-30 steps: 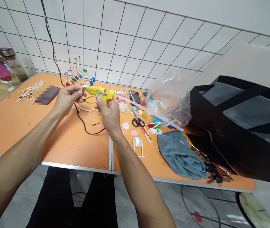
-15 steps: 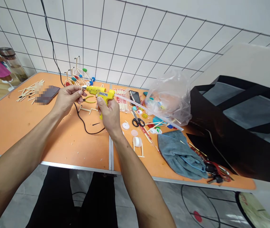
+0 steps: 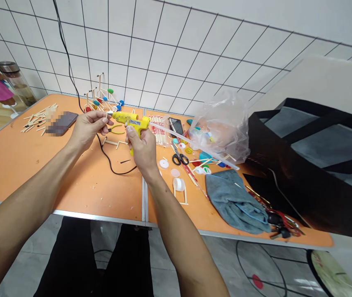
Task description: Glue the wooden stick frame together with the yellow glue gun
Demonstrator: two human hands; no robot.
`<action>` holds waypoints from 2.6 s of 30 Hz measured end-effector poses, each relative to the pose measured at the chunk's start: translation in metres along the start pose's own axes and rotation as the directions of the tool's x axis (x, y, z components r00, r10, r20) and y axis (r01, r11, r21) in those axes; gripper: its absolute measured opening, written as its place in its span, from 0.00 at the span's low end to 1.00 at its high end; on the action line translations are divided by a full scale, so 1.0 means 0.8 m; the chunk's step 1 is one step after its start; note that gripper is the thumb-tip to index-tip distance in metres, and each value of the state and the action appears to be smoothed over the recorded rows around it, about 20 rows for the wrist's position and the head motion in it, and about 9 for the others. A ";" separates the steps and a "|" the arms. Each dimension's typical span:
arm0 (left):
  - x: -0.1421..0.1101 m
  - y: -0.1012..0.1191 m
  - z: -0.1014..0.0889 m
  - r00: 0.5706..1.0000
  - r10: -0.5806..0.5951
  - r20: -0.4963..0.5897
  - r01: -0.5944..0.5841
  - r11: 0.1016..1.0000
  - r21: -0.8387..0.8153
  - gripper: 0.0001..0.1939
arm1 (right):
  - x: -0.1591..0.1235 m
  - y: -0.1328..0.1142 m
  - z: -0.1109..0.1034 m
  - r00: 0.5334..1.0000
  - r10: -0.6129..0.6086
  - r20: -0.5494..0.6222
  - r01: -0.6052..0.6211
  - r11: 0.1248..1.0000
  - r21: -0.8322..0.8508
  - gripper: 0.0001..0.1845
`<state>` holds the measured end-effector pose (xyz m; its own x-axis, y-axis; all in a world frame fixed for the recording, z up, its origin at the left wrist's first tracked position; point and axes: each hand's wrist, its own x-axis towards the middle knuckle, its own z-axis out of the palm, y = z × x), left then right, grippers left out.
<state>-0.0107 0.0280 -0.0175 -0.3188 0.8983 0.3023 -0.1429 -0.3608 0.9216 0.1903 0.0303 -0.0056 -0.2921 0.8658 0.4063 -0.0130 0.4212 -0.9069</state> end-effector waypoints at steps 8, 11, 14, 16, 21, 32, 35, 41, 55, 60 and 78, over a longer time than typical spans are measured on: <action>0.000 0.000 -0.002 1.000 -0.001 0.024 0.000 1.000 0.007 0.05 | 0.000 -0.001 0.000 1.000 0.002 0.004 -0.002 1.000 -0.007 0.34; 0.000 0.000 -0.002 1.000 0.003 0.026 -0.003 1.000 0.004 0.05 | 0.000 -0.001 0.000 1.000 0.005 0.005 -0.005 1.000 -0.003 0.34; 0.000 0.000 -0.002 1.000 0.004 0.030 -0.004 1.000 -0.004 0.05 | 0.000 -0.001 0.000 1.000 -0.004 -0.003 0.004 1.000 0.011 0.34; 0.000 0.001 -0.002 1.000 -0.001 0.031 0.001 1.000 -0.004 0.05 | 0.000 0.001 0.000 1.000 -0.008 -0.006 0.008 1.000 0.012 0.34; -0.001 0.001 -0.001 1.000 -0.014 0.022 0.014 1.000 0.007 0.05 | 0.001 0.003 0.000 1.000 -0.002 0.001 0.002 1.000 0.008 0.33; 0.001 -0.001 -0.002 0.999 -0.015 0.043 0.015 1.000 0.009 0.06 | 0.002 0.006 -0.001 1.000 0.002 0.002 -0.002 1.000 0.020 0.34; 0.000 -0.001 -0.002 0.999 -0.009 0.048 0.009 1.000 0.007 0.07 | 0.002 0.007 -0.001 1.000 0.004 -0.002 -0.004 1.000 0.019 0.34; 0.001 -0.001 -0.001 0.999 -0.018 0.048 0.017 1.000 0.017 0.05 | 0.001 0.006 -0.001 1.000 0.001 0.001 -0.001 1.000 0.028 0.34; 0.000 -0.001 -0.001 0.996 -0.040 0.084 0.040 0.999 0.007 0.07 | 0.003 0.015 0.000 1.000 -0.009 -0.013 0.009 0.999 0.049 0.31; 0.000 0.001 0.001 0.997 -0.043 0.068 0.043 0.999 0.000 0.08 | 0.005 0.017 -0.001 0.999 0.030 -0.029 -0.028 0.997 0.072 0.28; 0.000 -0.014 0.006 0.970 -0.243 0.007 0.242 0.967 0.086 0.09 | 0.023 0.039 -0.011 0.679 0.732 -0.056 -0.651 0.637 0.413 0.13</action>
<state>-0.0049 0.0334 -0.0267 -0.2679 0.9609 0.0707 -0.1349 -0.1100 0.9847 0.1926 0.0620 -0.0252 -0.1541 0.9116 -0.3812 -0.2129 -0.4074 -0.8881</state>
